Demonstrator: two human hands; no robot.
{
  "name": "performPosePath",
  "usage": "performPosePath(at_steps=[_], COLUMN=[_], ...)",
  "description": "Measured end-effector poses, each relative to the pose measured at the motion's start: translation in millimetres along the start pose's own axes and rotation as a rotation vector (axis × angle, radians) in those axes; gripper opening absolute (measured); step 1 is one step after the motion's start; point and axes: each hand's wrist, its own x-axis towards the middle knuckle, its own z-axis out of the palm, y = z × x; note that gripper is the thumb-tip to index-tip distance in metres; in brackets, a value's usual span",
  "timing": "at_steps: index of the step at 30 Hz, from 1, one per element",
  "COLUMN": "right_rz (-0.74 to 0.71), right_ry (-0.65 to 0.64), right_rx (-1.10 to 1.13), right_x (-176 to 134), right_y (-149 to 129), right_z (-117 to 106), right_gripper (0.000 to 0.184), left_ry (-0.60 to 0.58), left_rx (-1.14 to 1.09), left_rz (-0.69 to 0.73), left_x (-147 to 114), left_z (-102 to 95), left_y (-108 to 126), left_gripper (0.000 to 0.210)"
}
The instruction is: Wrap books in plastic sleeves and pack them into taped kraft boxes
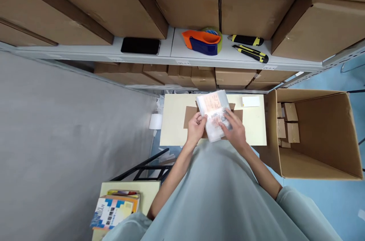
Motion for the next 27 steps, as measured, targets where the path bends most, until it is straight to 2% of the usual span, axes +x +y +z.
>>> performPosePath(at_steps=[2,4,6,8,17,23,27], right_rz=[0.106,0.240,0.332,0.365,0.320,0.260,0.168], right_ry=[0.049,-0.046,-0.219,-0.314,-0.232,-0.237,-0.245], right_rx=[0.021,0.131,0.275,0.364,0.309,0.189,0.057], right_x=[12.9,22.7,25.8,22.5,1.5,3.9,12.4], right_y=[8.5,17.2,22.1,21.9,6.7,2.0,2.2], right_z=[-9.3,-14.3,-14.5,-11.4,-0.5,-3.4,-8.8], right_gripper=[0.058,0.071,0.065,0.056,0.053,0.058,0.056], left_ry=[-0.045,-0.086,-0.113,-0.131,-0.227,-0.164,-0.102], left_rx=[-0.038,-0.062,-0.067,-0.063,-0.010,0.098,0.160], left_rz=[-0.016,-0.025,-0.034,-0.036,-0.026,0.015,0.009], left_x=[2.4,3.0,2.9,2.9,13.0,24.8,30.7], left_z=[-10.0,-17.3,-22.9,-28.2,-47.0,-45.8,-48.9], left_y=[3.1,5.2,5.0,2.6,-12.7,-28.8,-35.8], left_gripper=[0.055,0.060,0.062,0.062,0.064,0.061,0.053])
